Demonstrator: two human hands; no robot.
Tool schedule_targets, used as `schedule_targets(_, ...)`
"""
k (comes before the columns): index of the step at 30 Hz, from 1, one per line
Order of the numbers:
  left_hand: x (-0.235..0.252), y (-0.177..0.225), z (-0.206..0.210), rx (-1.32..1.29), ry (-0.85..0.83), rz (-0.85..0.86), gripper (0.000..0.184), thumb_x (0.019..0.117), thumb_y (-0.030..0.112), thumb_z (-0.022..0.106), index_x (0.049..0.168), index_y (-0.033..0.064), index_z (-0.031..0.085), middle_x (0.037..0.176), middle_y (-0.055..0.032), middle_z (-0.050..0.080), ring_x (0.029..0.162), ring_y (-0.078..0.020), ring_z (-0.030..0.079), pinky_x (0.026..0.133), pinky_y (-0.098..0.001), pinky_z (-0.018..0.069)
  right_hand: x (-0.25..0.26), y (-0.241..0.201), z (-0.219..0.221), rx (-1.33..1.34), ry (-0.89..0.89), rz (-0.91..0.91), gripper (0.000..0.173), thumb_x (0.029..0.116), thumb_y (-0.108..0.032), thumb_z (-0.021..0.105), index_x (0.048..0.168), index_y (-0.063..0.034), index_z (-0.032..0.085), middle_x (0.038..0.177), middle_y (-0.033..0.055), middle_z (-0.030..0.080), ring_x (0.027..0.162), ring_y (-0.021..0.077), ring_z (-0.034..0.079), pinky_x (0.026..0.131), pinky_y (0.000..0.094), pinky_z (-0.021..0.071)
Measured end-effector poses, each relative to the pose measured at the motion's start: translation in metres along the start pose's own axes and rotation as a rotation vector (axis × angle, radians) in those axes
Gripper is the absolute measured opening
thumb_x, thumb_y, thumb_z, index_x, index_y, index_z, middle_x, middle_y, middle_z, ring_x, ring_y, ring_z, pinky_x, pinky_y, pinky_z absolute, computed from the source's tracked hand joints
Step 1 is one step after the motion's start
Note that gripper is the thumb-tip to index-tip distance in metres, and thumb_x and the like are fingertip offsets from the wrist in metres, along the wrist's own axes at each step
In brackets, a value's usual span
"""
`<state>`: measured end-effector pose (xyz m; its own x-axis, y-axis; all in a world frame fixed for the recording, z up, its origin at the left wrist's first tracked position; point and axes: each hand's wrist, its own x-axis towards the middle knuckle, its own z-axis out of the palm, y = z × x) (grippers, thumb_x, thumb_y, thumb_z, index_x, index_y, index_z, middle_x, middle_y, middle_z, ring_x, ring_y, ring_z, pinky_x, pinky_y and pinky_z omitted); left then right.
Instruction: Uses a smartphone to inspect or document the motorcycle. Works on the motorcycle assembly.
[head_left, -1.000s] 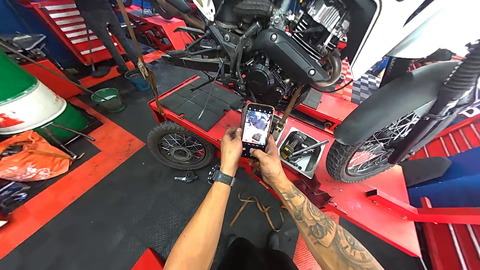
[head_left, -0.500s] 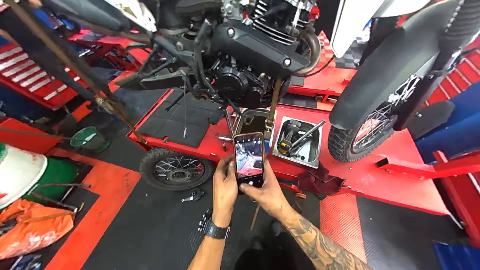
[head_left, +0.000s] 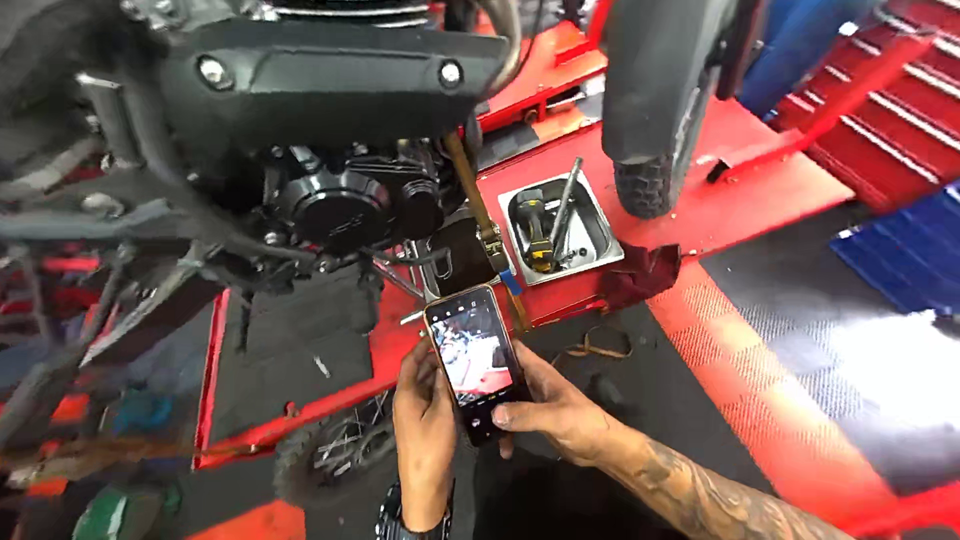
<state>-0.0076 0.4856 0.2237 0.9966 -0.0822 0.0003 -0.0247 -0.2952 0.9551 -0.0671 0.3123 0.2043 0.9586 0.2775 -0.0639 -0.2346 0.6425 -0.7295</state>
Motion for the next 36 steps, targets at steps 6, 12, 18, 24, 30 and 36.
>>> schedule_targets(6, 0.040, -0.014, -0.068, 0.065, -0.281, 0.119, 0.036, 0.1025, 0.015, 0.055, 0.137, 0.0080, 0.057, 0.114, -0.0030, 0.072, 0.100, -0.0123, 0.071, 0.088, -0.0309, 0.0612, 0.022, 0.061, 0.058, 0.066, 0.183, -0.178, 0.057, 0.0915, -0.013, 0.070, 0.143, -0.0156, 0.046, 0.119, 0.0137, 0.067, 0.093, 0.0243, 0.071, 0.073, 0.0391, 0.0629)
schedule_targets(12, 0.055, -0.014, -0.122, 0.288, -0.563, 0.458, 0.019, 0.0933, 0.013, 0.061, 0.104, 0.0140, 0.077, 0.107, 0.0015, 0.074, 0.098, -0.0105, 0.071, 0.085, -0.0328, 0.0628, 0.024, 0.099, 0.114, 0.142, 0.289, -0.280, 0.059, 0.0909, -0.012, 0.068, 0.144, -0.0154, 0.044, 0.119, 0.0145, 0.066, 0.092, 0.0255, 0.071, 0.069, 0.0404, 0.0629)
schedule_targets(18, 0.053, -0.012, -0.138, 0.454, -0.623, 0.630, 0.018, 0.0888, 0.015, 0.064, 0.099, 0.0130, 0.079, 0.118, -0.0020, 0.073, 0.107, -0.0091, 0.070, 0.091, -0.0311, 0.0609, 0.015, 0.114, 0.139, 0.085, 0.371, -0.263, 0.058, 0.0901, -0.009, 0.067, 0.143, -0.0152, 0.045, 0.119, 0.0120, 0.067, 0.091, 0.0235, 0.071, 0.069, 0.0384, 0.0632)
schedule_targets(24, 0.051, -0.013, -0.137, 0.441, -0.684, 0.664, 0.017, 0.0873, 0.012, 0.065, 0.098, 0.0106, 0.078, 0.110, -0.0011, 0.073, 0.100, -0.0074, 0.070, 0.087, -0.0277, 0.0613, 0.009, 0.126, 0.150, 0.075, 0.414, -0.297, 0.064, 0.0884, -0.003, 0.069, 0.145, -0.0171, 0.042, 0.119, 0.0113, 0.066, 0.088, 0.0224, 0.071, 0.068, 0.0368, 0.0632)
schedule_targets(30, 0.050, -0.015, -0.139, 0.417, -0.694, 0.662, 0.019, 0.0883, 0.011, 0.064, 0.102, 0.0093, 0.078, 0.114, -0.0034, 0.074, 0.104, -0.0102, 0.071, 0.091, -0.0304, 0.0616, 0.010, 0.128, 0.152, 0.063, 0.410, -0.320, 0.065, 0.0875, -0.002, 0.069, 0.144, -0.0177, 0.042, 0.122, 0.0112, 0.066, 0.091, 0.0233, 0.072, 0.068, 0.0369, 0.0634)
schedule_targets(36, 0.059, -0.016, -0.140, 0.422, -0.693, 0.695, 0.017, 0.0877, 0.013, 0.065, 0.099, 0.0104, 0.078, 0.109, -0.0011, 0.074, 0.100, -0.0080, 0.071, 0.087, -0.0279, 0.0614, 0.019, 0.129, 0.149, 0.057, 0.393, -0.337, 0.065, 0.0869, 0.000, 0.069, 0.144, -0.0176, 0.042, 0.123, 0.0111, 0.065, 0.092, 0.0232, 0.072, 0.068, 0.0365, 0.0637)
